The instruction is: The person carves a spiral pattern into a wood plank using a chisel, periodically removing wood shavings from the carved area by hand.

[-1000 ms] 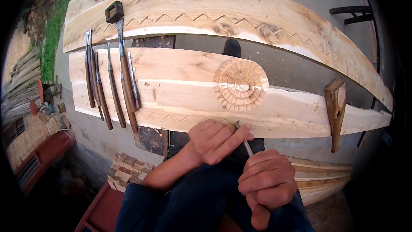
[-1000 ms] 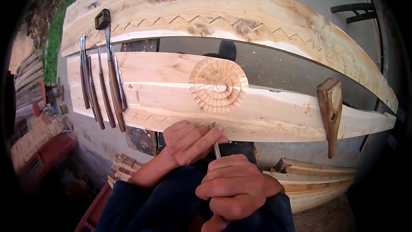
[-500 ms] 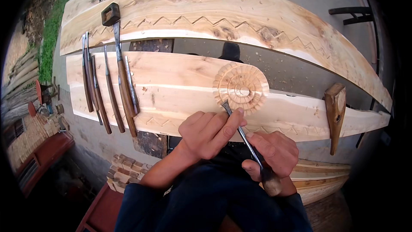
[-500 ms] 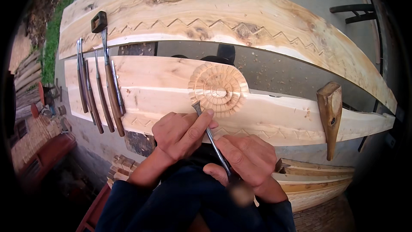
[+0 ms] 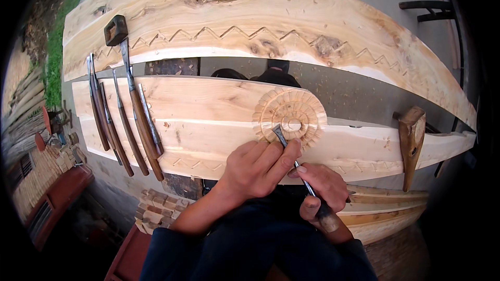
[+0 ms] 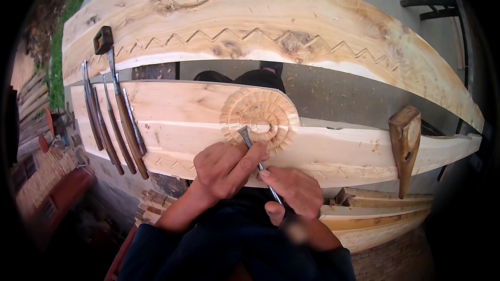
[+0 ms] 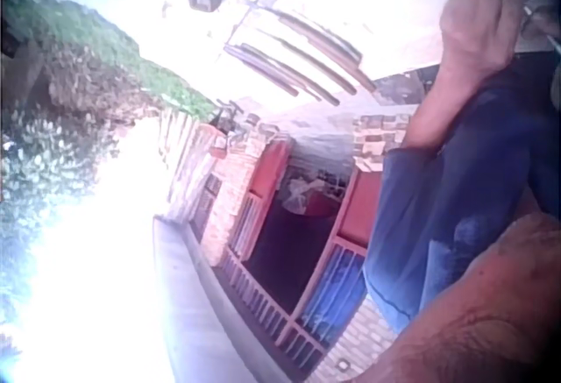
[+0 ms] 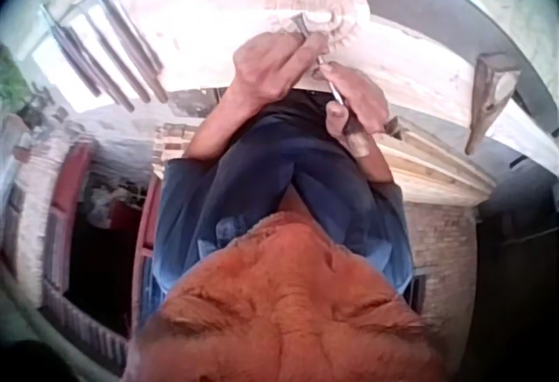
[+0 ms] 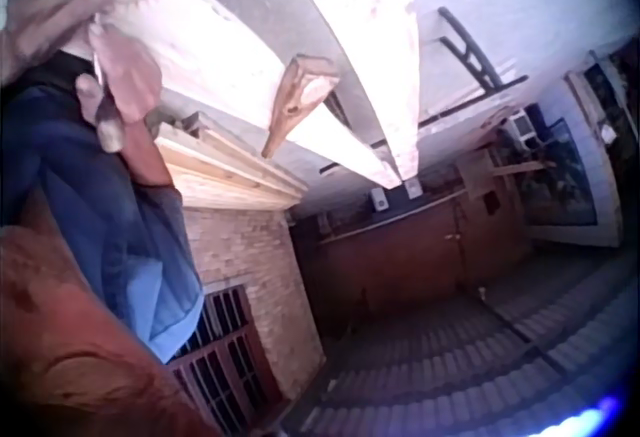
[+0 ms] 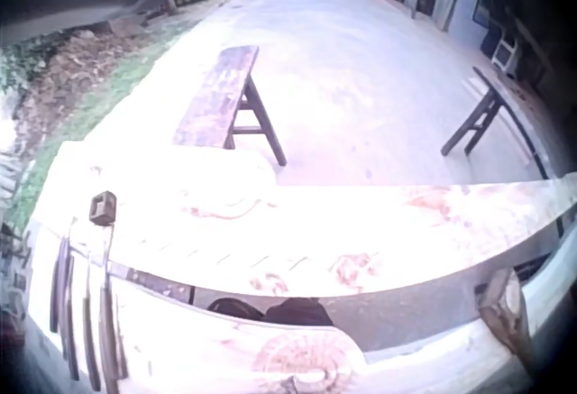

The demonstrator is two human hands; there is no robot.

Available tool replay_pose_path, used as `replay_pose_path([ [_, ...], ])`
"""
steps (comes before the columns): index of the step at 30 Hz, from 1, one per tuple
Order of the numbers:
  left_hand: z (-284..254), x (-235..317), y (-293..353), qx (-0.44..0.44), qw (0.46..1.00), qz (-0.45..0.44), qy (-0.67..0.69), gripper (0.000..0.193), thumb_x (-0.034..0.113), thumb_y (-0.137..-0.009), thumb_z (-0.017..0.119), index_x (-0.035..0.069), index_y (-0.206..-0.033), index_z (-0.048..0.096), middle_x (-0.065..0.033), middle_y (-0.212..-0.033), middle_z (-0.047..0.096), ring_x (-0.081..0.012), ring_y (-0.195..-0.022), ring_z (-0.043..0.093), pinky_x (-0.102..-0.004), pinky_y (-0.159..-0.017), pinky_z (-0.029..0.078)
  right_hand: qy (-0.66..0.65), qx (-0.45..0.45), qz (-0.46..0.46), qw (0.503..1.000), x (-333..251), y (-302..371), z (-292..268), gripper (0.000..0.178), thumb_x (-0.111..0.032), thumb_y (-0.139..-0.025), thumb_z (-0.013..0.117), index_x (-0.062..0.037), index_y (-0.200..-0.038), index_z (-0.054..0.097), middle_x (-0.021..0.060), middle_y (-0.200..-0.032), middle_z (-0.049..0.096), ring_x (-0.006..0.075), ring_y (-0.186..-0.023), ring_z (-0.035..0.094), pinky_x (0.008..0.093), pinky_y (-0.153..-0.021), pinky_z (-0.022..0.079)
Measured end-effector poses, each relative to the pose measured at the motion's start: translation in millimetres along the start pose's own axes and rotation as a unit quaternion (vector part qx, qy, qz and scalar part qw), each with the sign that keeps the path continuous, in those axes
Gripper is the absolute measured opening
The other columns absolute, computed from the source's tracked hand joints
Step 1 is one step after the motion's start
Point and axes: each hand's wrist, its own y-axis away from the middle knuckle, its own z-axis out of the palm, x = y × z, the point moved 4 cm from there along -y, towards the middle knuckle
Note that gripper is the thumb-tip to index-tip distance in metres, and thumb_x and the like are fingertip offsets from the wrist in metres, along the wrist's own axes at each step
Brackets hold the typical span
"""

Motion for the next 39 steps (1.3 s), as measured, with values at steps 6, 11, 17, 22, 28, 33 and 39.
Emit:
replay_pose_path([
  [6,1.9,-1.6,0.0,0.002,1.000,-0.008,0.003,0.031,0.010,-0.091,0.085,0.000,-0.119,0.079,-0.0044,-0.084,0.067,-0.0150,-0.060,0.057,-0.0305,-0.052,0.043,0.002,-0.006,-0.002,1.000,1.9,-3.1,2.5,0.040,-0.030,-0.113,0.065,0.0063,-0.125,0.076,0.0241,-0.100,0.079,0.0328,-0.077,0.078,0.0393,-0.068,0.062],
  [11,1.1,-1.8,-1.8,0.001,1.000,-0.004,0.002,0.028,0.009,-0.090,0.081,0.000,-0.116,0.079,-0.0046,-0.084,0.067,-0.0151,-0.061,0.058,-0.0305,-0.053,0.043,-0.002,-0.003,-0.004,1.000,4.1,-0.4,3.7,0.038,-0.028,-0.112,0.065,0.0060,-0.125,0.076,0.0247,-0.101,0.079,0.0331,-0.077,0.078,0.0402,-0.068,0.063],
  [17,1.9,-1.5,-2.3,-0.006,1.000,-0.006,0.007,0.028,0.009,-0.089,0.081,0.000,-0.116,0.078,-0.0038,-0.082,0.065,-0.0152,-0.060,0.057,-0.0310,-0.053,0.043,-0.002,0.002,-0.011,1.000,6.4,0.6,4.1,0.037,-0.027,-0.111,0.066,0.0068,-0.125,0.075,0.0255,-0.101,0.079,0.0341,-0.078,0.078,0.0409,-0.069,0.063],
  [22,2.1,-2.1,-2.6,-0.018,1.000,-0.009,0.015,0.030,0.008,-0.088,0.081,0.000,-0.117,0.078,-0.0041,-0.083,0.064,-0.0156,-0.061,0.057,-0.0312,-0.053,0.043,-0.004,0.021,-0.019,1.000,7.7,1.9,6.3,0.037,-0.026,-0.110,0.068,0.0083,-0.122,0.076,0.0257,-0.098,0.079,0.0347,-0.077,0.078,0.0413,-0.068,0.064],
  [28,3.5,0.3,-0.3,-0.018,0.999,-0.023,0.016,0.033,0.003,-0.083,0.078,0.000,-0.117,0.078,-0.0065,-0.084,0.066,-0.0186,-0.062,0.060,-0.0330,-0.054,0.046,-0.003,0.055,-0.036,0.998,6.3,-2.8,9.2,0.028,-0.013,-0.103,0.068,0.0115,-0.113,0.077,0.0261,-0.092,0.078,0.0347,-0.073,0.078,0.0418,-0.066,0.065],
  [33,5.6,1.7,0.0,-0.016,0.999,-0.029,0.003,0.033,0.002,-0.083,0.076,0.000,-0.116,0.077,-0.0070,-0.084,0.066,-0.0194,-0.062,0.060,-0.0331,-0.055,0.048,-0.006,0.047,-0.022,0.999,6.8,-5.1,8.0,0.024,-0.003,-0.096,0.065,0.0115,-0.111,0.077,0.0262,-0.092,0.078,0.0364,-0.075,0.078,0.0438,-0.069,0.066],
  [39,3.8,3.5,3.0,-0.021,0.999,-0.029,-0.013,0.035,0.000,-0.082,0.075,0.001,-0.117,0.077,-0.0070,-0.080,0.063,-0.0192,-0.061,0.060,-0.0329,-0.053,0.047,-0.025,0.035,-0.006,0.999,8.7,-4.6,6.9,0.022,-0.004,-0.097,0.067,0.0100,-0.111,0.077,0.0258,-0.092,0.078,0.0373,-0.076,0.079,0.0448,-0.071,0.067],
])
